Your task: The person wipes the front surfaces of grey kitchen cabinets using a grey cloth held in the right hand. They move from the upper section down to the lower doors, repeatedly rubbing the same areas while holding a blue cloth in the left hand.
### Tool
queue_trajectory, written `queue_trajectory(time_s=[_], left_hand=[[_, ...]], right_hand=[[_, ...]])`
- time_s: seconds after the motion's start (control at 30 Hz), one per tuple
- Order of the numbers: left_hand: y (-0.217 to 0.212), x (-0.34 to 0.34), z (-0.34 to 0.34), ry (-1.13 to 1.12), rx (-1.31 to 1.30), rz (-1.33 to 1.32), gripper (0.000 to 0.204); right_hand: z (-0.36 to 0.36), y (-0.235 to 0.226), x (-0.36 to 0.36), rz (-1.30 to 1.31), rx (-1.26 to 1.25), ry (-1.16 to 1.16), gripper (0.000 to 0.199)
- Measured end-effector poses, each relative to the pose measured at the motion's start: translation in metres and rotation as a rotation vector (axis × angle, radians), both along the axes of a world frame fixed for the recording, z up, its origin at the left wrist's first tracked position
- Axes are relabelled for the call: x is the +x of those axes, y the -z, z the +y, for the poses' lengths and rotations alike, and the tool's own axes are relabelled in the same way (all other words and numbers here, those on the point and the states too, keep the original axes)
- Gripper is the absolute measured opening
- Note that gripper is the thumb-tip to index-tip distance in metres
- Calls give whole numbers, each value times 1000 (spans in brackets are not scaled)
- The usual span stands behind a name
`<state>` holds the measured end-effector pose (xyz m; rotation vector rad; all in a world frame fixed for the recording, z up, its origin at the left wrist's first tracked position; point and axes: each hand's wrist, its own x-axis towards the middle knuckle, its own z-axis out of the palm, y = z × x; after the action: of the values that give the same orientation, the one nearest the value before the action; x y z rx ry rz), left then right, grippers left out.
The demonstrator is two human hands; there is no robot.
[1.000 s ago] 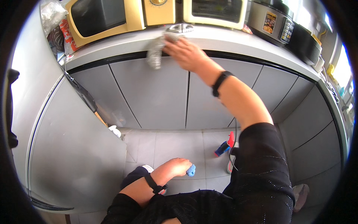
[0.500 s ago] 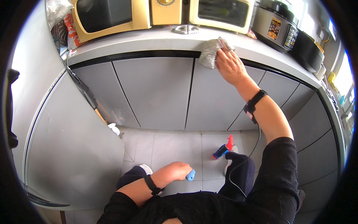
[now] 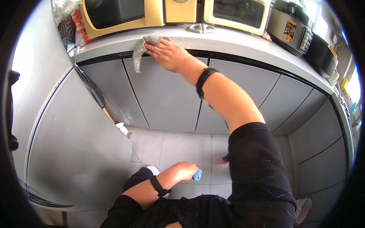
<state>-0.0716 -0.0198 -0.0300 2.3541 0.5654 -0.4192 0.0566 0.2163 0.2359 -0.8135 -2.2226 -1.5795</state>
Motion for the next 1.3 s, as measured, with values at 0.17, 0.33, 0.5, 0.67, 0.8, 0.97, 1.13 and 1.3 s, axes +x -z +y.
queue_trajectory(time_s=[0.17,0.33,0.5,0.67,0.8,0.97,1.13,1.3], left_hand=[[1,-1,-1,62,116,-58,15],[3,4,-4,41,43,-27,15],[-2,-1,-13,65,0,-172,9],[-8,-7,-15,24,-108,-229,6],[6,-15,-19,-351,-561,-317,17],[22,-18,-16,-145,-126,-424,24],[-14,-43,-14,-364,-404,-428,18],[-48,-55,-2,-259,-294,-351,17]], right_hand=[[-43,1,83,-62,-1,165,47],[-131,11,182,155,-238,554,35],[-144,10,181,268,-213,492,37],[-83,6,103,223,-167,292,37],[-21,8,25,89,-124,140,41],[25,8,-56,37,-53,-12,45],[58,-1,-129,26,-82,-3,44],[86,-7,-185,48,-61,38,49]])
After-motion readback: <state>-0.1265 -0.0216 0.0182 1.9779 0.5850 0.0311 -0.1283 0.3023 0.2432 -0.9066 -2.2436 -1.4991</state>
